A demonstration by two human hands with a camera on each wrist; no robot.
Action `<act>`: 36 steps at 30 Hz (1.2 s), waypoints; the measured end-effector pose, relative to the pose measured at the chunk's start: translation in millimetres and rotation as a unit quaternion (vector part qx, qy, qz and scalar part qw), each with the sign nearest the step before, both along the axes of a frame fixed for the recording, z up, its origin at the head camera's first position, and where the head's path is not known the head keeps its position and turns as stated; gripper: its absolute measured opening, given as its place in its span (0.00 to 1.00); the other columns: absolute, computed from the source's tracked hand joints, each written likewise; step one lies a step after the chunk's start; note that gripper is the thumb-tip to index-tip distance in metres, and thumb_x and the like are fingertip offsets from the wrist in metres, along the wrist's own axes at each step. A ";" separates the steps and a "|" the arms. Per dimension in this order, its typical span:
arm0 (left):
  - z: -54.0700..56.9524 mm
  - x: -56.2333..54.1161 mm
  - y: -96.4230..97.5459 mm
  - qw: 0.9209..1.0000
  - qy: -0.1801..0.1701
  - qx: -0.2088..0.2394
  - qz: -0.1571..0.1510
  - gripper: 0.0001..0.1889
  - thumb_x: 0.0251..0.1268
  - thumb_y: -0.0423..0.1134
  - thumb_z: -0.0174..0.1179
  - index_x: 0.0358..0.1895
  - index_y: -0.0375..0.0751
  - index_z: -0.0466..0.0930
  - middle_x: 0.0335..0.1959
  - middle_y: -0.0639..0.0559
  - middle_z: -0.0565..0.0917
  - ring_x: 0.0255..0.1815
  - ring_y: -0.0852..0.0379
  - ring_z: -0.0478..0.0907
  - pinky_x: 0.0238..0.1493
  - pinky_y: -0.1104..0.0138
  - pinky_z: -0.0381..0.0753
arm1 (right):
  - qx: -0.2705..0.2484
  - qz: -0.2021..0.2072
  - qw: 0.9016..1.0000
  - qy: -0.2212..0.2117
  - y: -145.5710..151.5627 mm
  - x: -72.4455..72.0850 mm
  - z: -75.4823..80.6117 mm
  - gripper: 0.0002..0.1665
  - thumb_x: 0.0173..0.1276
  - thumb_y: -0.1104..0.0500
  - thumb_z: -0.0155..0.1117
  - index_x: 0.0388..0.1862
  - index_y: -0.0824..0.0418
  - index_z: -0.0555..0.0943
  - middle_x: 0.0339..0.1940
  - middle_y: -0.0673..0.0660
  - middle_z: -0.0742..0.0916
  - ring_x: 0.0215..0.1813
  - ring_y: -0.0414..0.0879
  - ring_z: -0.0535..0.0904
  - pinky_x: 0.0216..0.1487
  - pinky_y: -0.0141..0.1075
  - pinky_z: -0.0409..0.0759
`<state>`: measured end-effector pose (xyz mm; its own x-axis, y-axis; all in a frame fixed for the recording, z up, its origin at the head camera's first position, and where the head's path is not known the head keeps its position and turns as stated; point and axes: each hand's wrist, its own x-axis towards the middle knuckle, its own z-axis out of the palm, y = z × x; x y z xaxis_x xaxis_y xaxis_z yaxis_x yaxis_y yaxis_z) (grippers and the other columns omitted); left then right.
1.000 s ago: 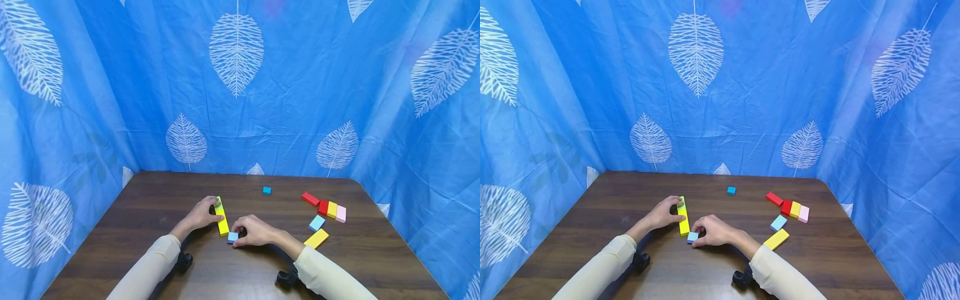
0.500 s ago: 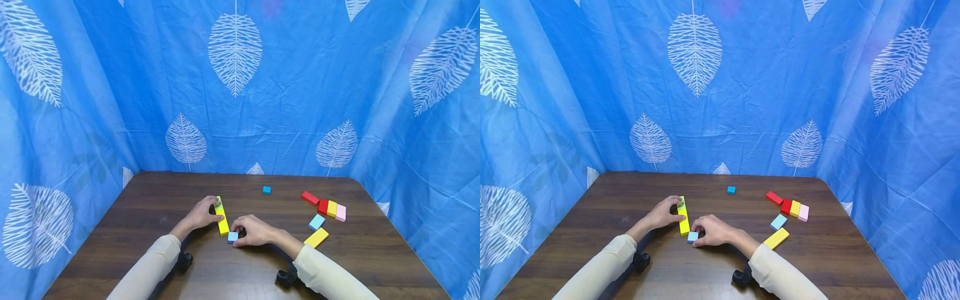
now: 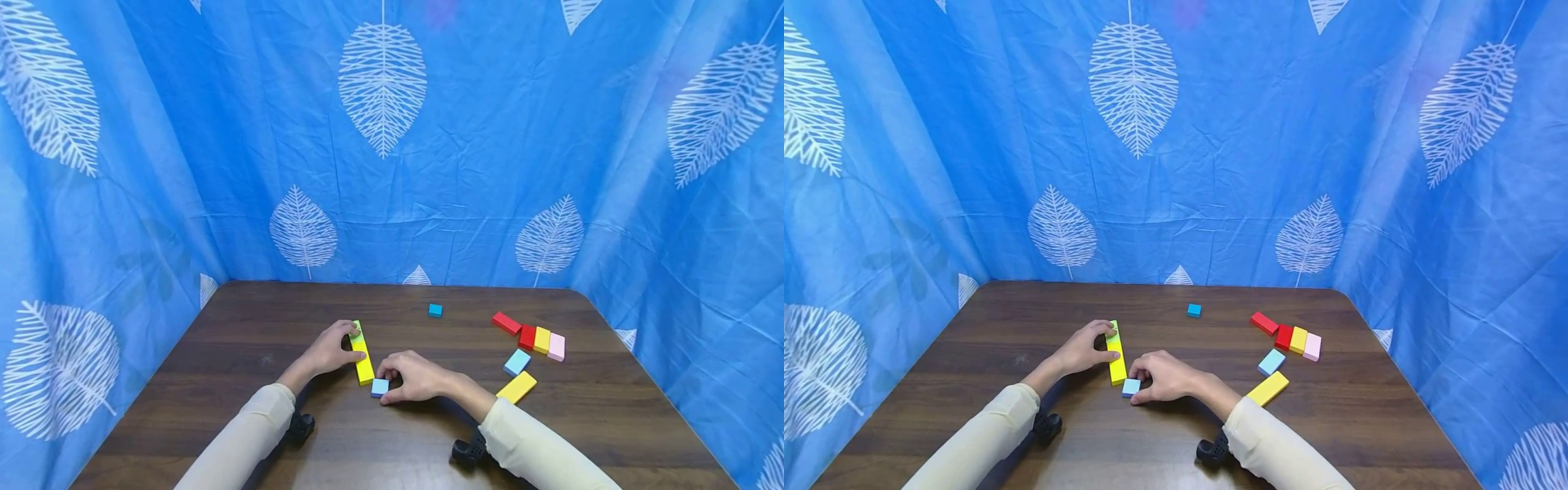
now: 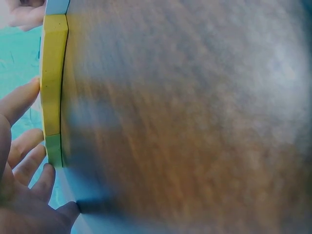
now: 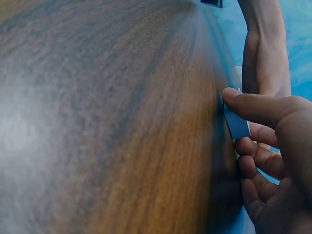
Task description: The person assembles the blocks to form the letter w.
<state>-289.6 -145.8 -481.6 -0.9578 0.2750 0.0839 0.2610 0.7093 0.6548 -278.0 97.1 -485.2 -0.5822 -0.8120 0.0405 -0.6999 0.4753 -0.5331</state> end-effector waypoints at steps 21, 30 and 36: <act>0.2 -0.5 -0.2 1.000 0.003 -0.005 0.002 0.27 0.62 0.40 0.76 0.63 0.33 0.80 0.69 0.38 0.73 0.66 0.39 0.73 0.65 0.49 0.75 | -0.003 -0.006 1.000 -0.006 27.2 0.4 13.2 0.23 0.71 0.49 0.73 0.60 0.56 0.83 0.41 0.44 0.83 0.43 0.38 0.78 0.49 0.34 0.79; 0.1 0.0 0.4 1.000 0.000 -0.009 0.002 0.28 0.63 0.40 0.75 0.64 0.33 0.80 0.70 0.38 0.72 0.68 0.39 0.71 0.66 0.49 0.74 | -0.003 -0.050 0.998 0.025 67.8 -1.7 25.7 0.22 0.72 0.50 0.72 0.60 0.59 0.83 0.48 0.49 0.86 0.50 0.44 0.80 0.54 0.43 0.82; -0.8 0.8 -0.4 1.000 -0.003 -0.009 0.005 0.27 0.63 0.41 0.75 0.63 0.34 0.80 0.70 0.38 0.72 0.68 0.39 0.71 0.66 0.49 0.74 | -0.015 -0.075 0.997 0.020 95.0 -4.7 30.3 0.25 0.73 0.49 0.70 0.61 0.62 0.82 0.52 0.55 0.87 0.52 0.47 0.81 0.55 0.47 0.83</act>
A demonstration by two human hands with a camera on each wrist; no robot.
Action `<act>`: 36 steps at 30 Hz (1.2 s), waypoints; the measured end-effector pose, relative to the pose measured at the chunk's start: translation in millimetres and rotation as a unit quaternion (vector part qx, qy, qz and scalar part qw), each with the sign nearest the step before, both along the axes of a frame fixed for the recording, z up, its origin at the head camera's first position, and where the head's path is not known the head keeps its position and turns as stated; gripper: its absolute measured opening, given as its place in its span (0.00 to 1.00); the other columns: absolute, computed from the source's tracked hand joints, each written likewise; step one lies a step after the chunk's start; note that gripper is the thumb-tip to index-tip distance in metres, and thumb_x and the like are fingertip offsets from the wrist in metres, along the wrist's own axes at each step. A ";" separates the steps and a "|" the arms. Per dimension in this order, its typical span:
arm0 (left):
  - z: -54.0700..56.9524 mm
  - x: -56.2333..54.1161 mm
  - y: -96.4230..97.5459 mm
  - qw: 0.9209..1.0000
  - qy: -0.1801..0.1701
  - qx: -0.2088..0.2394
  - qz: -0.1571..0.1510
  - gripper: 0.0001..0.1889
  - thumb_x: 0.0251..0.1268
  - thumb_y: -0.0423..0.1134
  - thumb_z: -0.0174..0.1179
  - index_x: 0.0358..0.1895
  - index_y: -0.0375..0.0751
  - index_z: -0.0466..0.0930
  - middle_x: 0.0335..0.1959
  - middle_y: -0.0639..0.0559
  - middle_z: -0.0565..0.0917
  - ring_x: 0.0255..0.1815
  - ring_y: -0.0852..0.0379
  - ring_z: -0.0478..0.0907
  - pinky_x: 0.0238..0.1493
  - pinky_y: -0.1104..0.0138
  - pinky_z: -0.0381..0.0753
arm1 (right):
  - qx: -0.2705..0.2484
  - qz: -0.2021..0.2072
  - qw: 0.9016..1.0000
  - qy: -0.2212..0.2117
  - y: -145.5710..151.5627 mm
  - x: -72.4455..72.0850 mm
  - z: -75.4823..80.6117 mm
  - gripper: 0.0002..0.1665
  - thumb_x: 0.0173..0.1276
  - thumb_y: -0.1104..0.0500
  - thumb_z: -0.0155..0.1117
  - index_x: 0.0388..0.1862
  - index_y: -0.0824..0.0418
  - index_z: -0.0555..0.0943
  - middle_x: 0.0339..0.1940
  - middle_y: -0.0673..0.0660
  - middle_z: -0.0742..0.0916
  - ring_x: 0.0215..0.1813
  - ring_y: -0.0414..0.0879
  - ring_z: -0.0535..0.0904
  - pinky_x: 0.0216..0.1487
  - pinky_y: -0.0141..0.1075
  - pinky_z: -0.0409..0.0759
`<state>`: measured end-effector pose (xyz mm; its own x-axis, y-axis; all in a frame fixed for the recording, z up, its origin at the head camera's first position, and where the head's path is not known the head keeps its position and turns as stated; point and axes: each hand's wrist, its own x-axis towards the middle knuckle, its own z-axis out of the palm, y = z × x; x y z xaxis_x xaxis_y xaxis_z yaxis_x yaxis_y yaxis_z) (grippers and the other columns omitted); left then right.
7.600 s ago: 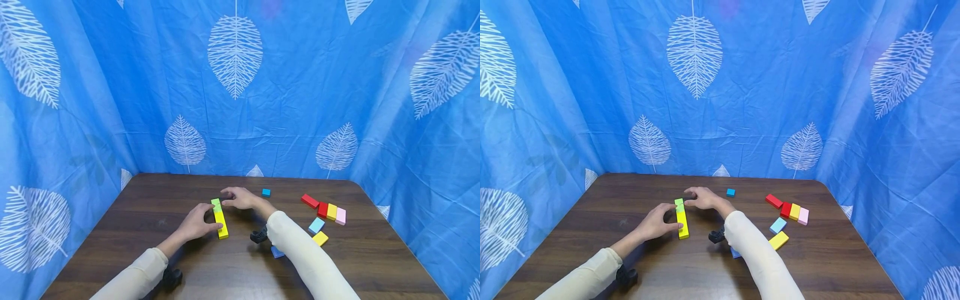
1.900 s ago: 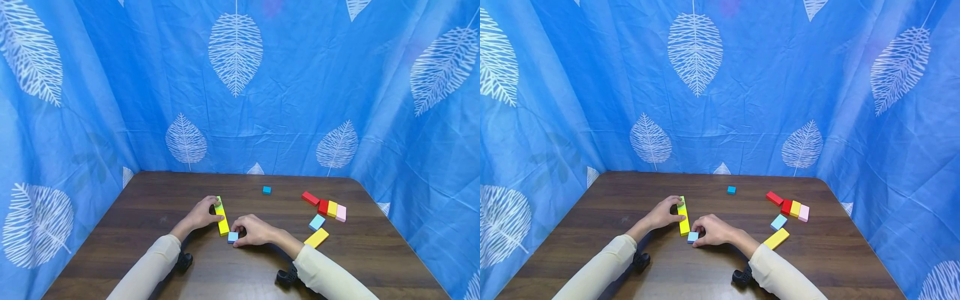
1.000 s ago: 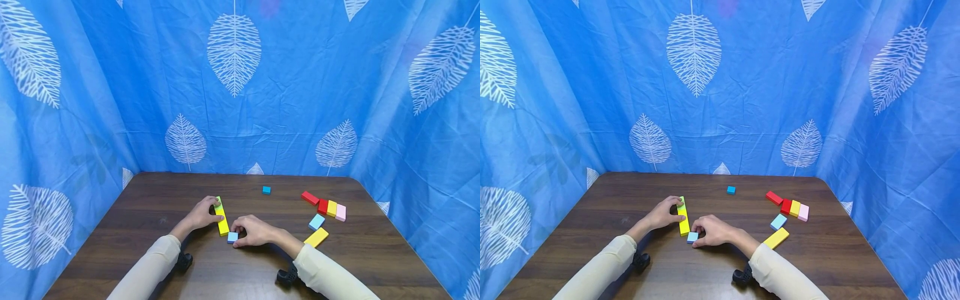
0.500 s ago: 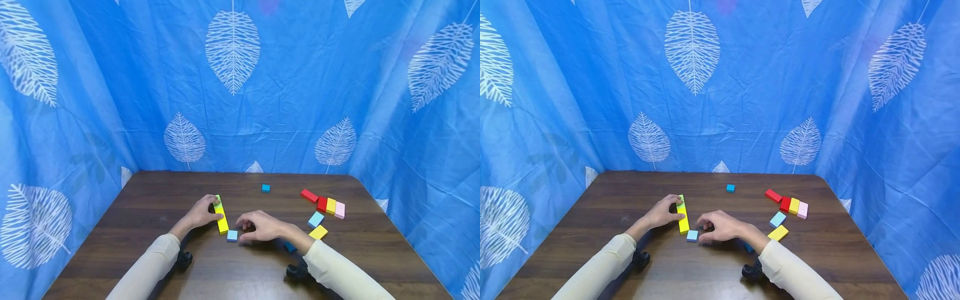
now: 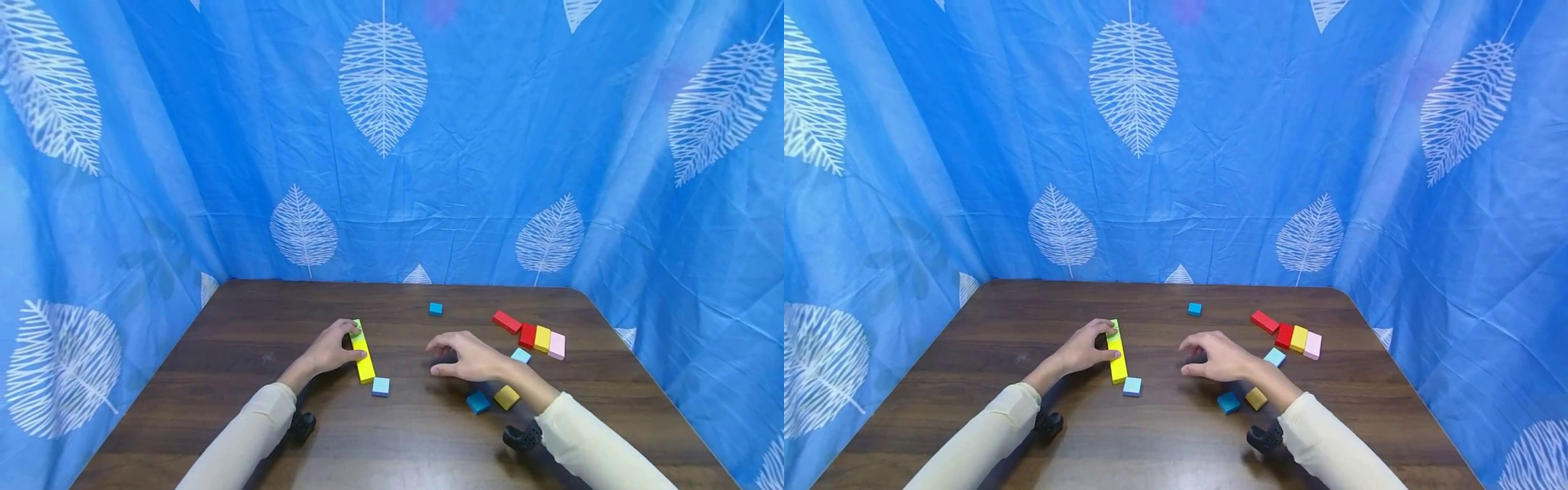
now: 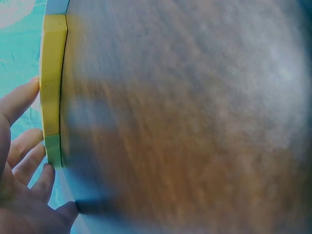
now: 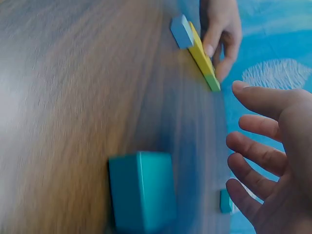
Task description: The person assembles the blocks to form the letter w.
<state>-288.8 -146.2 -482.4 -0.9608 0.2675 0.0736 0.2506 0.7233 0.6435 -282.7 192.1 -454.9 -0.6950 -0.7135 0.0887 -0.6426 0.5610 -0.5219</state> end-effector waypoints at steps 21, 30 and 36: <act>2.6 2.6 2.4 1.000 0.006 0.000 -0.003 0.27 0.63 0.40 0.75 0.62 0.32 0.80 0.69 0.37 0.73 0.69 0.37 0.71 0.66 0.47 0.73 | -0.001 -0.088 0.996 0.025 82.2 6.0 -1.4 0.24 0.72 0.49 0.71 0.59 0.63 0.83 0.54 0.57 0.87 0.54 0.53 0.83 0.55 0.52 0.83; 0.2 3.5 2.6 1.000 0.002 0.001 0.005 0.28 0.63 0.40 0.75 0.63 0.33 0.79 0.70 0.39 0.73 0.68 0.39 0.71 0.65 0.49 0.75 | 0.004 -0.126 0.992 0.031 101.9 9.2 -0.7 0.24 0.70 0.52 0.73 0.58 0.65 0.83 0.54 0.57 0.87 0.54 0.56 0.83 0.55 0.55 0.82; -0.8 3.0 2.0 1.000 -0.001 -0.001 0.008 0.29 0.63 0.41 0.75 0.64 0.33 0.79 0.71 0.39 0.72 0.69 0.39 0.71 0.66 0.50 0.75 | 0.005 -0.156 0.986 0.063 119.7 12.0 -4.7 0.21 0.67 0.55 0.77 0.54 0.65 0.84 0.50 0.57 0.88 0.52 0.57 0.83 0.53 0.56 0.82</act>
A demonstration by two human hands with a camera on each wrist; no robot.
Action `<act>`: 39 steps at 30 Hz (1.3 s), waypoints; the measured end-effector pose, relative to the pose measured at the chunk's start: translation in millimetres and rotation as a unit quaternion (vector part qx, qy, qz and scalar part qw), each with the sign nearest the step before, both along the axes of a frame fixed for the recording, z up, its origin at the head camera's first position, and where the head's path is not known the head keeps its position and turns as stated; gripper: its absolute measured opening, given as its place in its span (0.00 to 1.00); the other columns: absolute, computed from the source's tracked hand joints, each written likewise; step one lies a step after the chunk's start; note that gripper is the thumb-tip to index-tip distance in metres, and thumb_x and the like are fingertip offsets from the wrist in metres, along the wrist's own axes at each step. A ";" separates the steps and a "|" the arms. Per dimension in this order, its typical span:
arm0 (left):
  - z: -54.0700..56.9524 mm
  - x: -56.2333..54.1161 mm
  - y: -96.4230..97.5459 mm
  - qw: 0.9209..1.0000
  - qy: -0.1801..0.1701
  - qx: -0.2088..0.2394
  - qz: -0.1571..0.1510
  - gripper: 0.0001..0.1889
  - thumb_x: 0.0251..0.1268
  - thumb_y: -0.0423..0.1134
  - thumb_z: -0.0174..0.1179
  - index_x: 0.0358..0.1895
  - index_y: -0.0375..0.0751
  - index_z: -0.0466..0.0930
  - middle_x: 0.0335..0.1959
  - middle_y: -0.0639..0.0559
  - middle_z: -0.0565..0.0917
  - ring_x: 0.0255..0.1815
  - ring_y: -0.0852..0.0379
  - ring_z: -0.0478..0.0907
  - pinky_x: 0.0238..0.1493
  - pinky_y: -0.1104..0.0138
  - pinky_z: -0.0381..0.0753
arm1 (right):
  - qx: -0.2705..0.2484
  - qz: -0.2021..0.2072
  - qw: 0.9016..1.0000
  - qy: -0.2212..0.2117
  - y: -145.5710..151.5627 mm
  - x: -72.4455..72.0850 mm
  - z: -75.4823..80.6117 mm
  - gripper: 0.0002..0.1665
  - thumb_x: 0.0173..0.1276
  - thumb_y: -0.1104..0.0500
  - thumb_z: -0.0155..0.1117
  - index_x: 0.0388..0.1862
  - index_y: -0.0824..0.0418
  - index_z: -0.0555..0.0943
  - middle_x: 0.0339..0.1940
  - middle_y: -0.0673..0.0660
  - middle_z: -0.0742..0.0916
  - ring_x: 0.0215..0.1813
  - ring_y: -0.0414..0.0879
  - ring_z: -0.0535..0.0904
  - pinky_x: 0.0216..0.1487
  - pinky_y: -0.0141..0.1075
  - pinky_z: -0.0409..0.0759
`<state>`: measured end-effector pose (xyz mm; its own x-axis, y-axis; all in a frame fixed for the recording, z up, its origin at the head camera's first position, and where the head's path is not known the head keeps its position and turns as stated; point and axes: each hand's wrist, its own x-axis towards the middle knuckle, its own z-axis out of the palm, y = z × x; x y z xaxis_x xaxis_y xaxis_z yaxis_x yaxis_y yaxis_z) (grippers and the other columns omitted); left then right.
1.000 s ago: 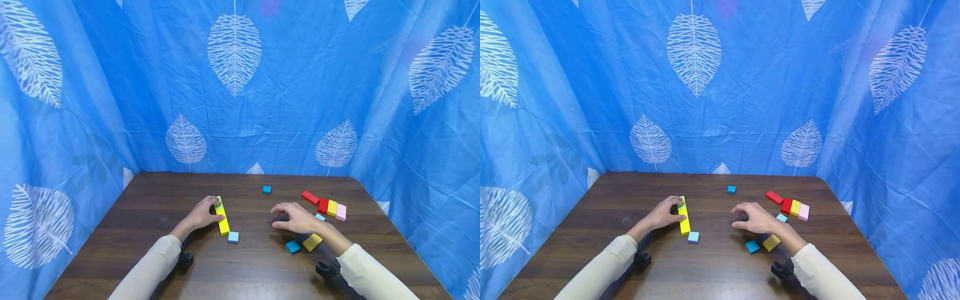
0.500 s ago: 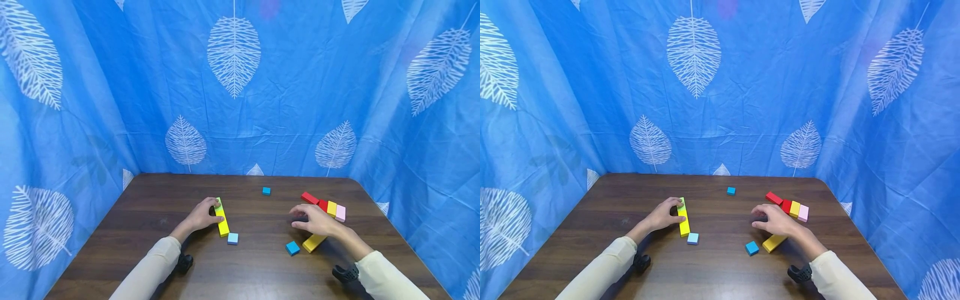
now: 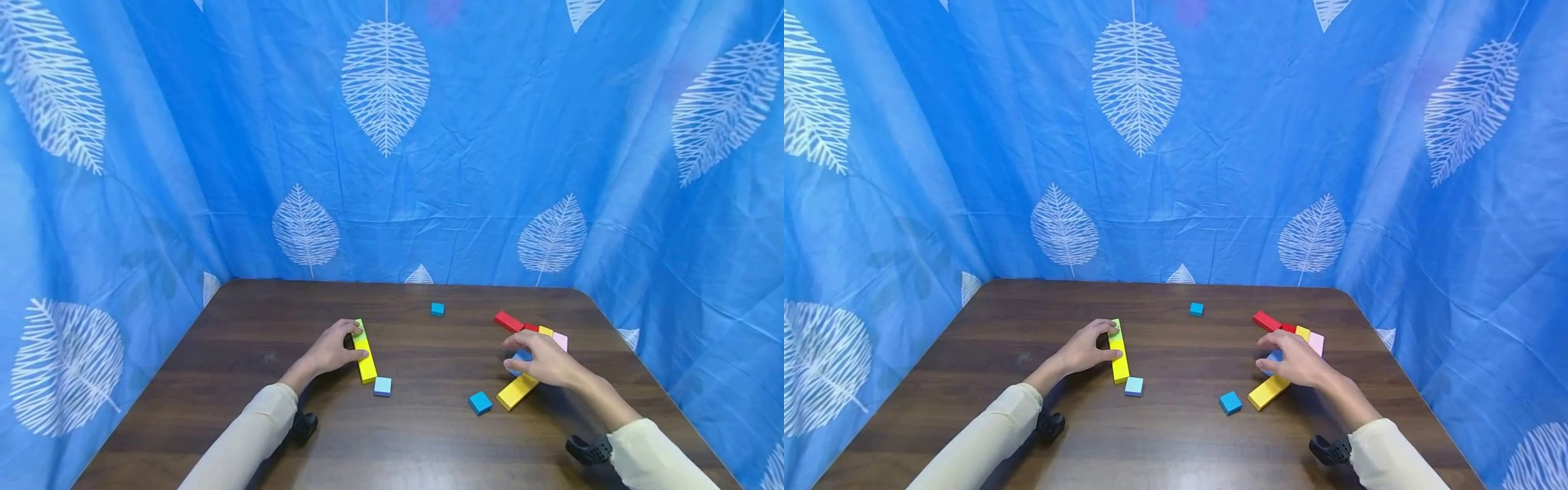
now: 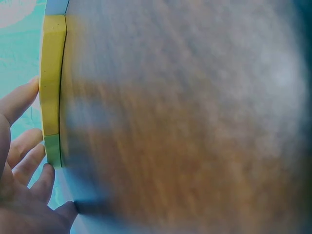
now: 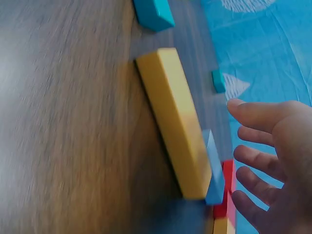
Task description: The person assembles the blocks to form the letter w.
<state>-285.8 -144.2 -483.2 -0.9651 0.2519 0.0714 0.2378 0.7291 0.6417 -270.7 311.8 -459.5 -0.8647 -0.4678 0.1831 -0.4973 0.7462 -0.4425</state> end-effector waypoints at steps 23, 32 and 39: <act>3.4 -0.9 -0.7 1.000 -0.007 0.000 -0.007 0.28 0.64 0.41 0.75 0.65 0.34 0.79 0.71 0.40 0.72 0.70 0.39 0.70 0.67 0.49 0.73 | 0.022 -0.087 0.993 -0.082 17.1 -3.1 -9.9 0.37 0.60 0.51 0.81 0.59 0.76 0.80 0.35 0.54 0.80 0.37 0.48 0.74 0.32 0.37 0.73; 5.3 0.8 -0.2 1.000 -0.003 0.000 -0.003 0.28 0.64 0.40 0.75 0.64 0.34 0.80 0.71 0.40 0.72 0.70 0.39 0.71 0.68 0.49 0.73 | 0.022 -0.105 0.990 -0.096 10.8 -7.4 -7.5 0.37 0.58 0.52 0.82 0.58 0.76 0.82 0.37 0.55 0.83 0.37 0.48 0.75 0.32 0.36 0.77; 4.6 1.8 0.0 1.000 -0.004 0.002 -0.005 0.27 0.64 0.40 0.75 0.64 0.34 0.80 0.71 0.39 0.72 0.70 0.39 0.70 0.68 0.49 0.73 | 0.017 -0.092 0.993 -0.070 3.5 -8.2 -8.4 0.36 0.55 0.51 0.83 0.57 0.72 0.84 0.37 0.54 0.84 0.37 0.48 0.76 0.33 0.36 0.78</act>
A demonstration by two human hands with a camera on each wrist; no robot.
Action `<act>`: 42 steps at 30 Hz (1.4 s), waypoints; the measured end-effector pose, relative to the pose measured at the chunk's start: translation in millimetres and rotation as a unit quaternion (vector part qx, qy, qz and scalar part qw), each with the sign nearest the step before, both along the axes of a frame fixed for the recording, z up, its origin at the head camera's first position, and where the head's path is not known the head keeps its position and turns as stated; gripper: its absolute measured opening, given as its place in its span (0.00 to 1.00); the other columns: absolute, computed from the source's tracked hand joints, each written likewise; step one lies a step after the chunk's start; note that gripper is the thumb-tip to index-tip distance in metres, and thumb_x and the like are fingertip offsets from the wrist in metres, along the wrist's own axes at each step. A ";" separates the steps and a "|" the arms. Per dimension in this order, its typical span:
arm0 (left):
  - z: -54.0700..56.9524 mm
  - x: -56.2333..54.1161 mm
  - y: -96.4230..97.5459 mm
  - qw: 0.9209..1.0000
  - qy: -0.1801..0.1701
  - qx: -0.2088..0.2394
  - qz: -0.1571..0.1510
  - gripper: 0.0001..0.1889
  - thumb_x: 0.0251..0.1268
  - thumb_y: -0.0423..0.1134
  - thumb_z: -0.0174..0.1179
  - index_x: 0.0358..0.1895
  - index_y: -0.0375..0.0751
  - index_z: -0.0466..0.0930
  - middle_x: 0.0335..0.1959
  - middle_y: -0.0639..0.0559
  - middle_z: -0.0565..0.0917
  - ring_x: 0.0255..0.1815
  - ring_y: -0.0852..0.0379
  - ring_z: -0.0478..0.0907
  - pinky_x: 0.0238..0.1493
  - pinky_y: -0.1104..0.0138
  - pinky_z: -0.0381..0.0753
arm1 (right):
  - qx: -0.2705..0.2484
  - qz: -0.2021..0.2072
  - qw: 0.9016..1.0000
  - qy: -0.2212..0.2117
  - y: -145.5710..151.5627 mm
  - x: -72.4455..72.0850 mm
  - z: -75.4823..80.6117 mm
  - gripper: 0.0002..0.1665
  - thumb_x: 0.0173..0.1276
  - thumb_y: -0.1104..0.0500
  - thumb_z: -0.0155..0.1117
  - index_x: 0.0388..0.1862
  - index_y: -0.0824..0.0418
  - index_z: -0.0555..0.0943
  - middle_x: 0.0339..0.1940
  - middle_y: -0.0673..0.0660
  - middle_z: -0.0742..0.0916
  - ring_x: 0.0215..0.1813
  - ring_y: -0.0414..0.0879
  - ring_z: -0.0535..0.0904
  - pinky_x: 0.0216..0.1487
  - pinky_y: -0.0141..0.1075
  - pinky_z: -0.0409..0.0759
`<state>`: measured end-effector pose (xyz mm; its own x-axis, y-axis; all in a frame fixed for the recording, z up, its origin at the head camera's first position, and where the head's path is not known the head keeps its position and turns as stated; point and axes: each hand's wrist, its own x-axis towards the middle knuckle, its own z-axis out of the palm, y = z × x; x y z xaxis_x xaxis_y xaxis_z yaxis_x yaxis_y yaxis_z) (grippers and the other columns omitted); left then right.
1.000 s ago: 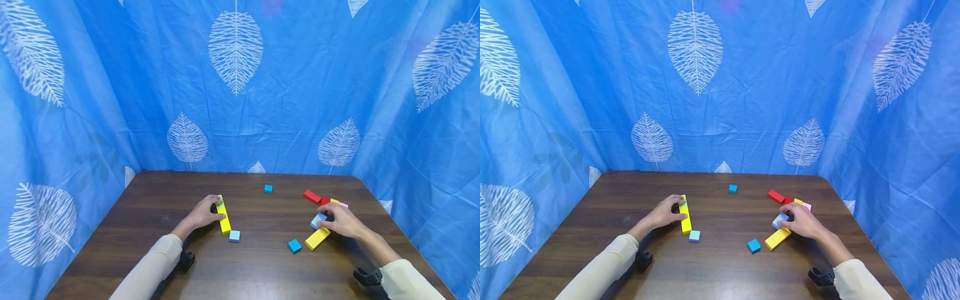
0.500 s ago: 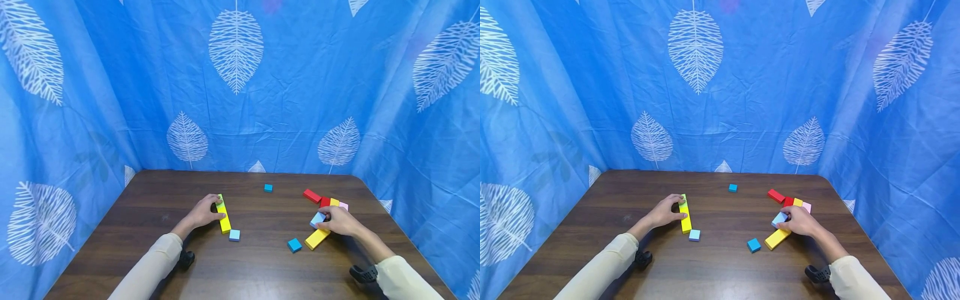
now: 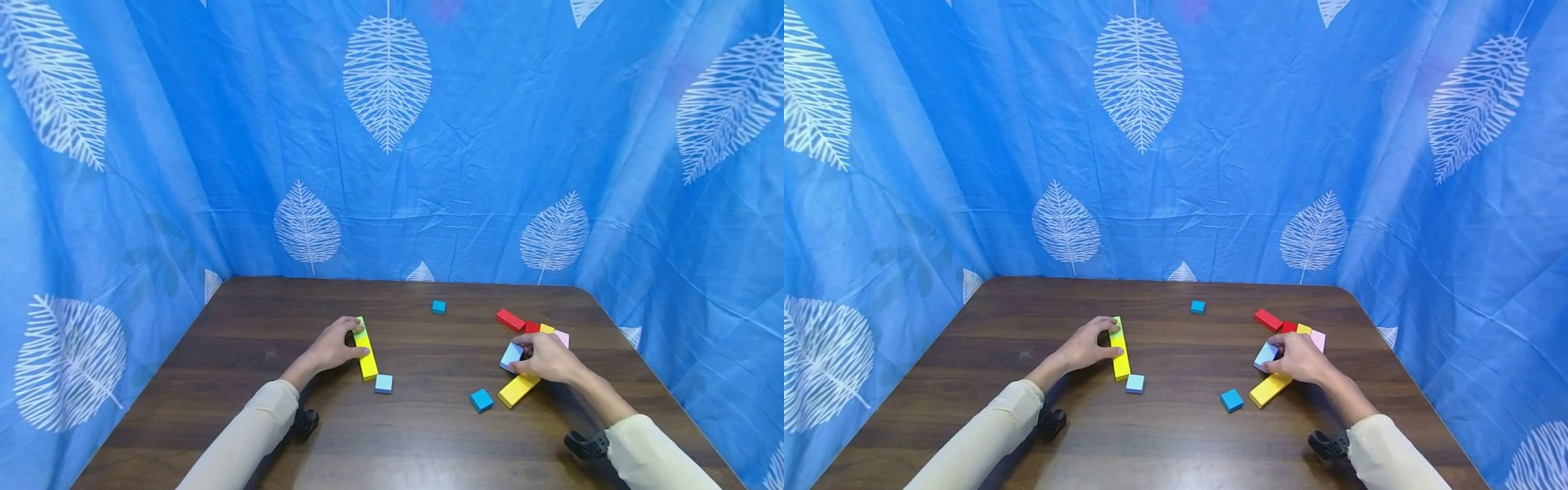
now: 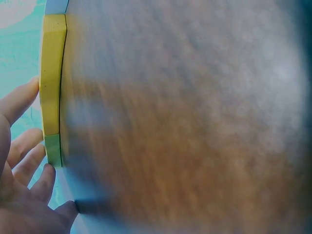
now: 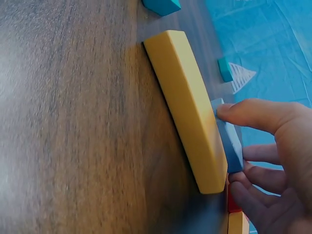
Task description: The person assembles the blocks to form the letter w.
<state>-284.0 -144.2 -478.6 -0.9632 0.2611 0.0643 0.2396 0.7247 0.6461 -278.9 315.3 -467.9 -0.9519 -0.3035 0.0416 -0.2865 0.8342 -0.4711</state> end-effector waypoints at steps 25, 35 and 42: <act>-1.6 -0.8 -0.6 1.000 0.005 -0.001 -0.003 0.28 0.63 0.40 0.75 0.64 0.33 0.80 0.71 0.40 0.72 0.69 0.39 0.70 0.67 0.49 0.73 | -0.038 0.061 0.997 0.020 -47.6 -7.1 -3.0 0.34 0.58 0.51 0.82 0.58 0.68 0.84 0.46 0.55 0.87 0.46 0.50 0.81 0.50 0.48 0.84; -2.6 -1.4 -1.1 1.000 -0.002 -0.003 0.001 0.29 0.63 0.40 0.75 0.65 0.33 0.79 0.71 0.39 0.72 0.69 0.39 0.70 0.67 0.49 0.74 | -0.047 0.083 0.995 0.027 -72.7 -9.6 1.6 0.35 0.57 0.49 0.82 0.59 0.68 0.84 0.49 0.57 0.88 0.47 0.50 0.82 0.51 0.47 0.85; -2.0 -2.2 -0.2 1.000 -0.005 0.000 0.004 0.29 0.64 0.40 0.75 0.65 0.34 0.79 0.72 0.39 0.72 0.70 0.39 0.70 0.68 0.49 0.73 | -0.041 0.104 0.993 0.046 -93.2 -9.7 2.4 0.34 0.57 0.50 0.82 0.59 0.67 0.84 0.51 0.57 0.88 0.47 0.49 0.82 0.50 0.45 0.84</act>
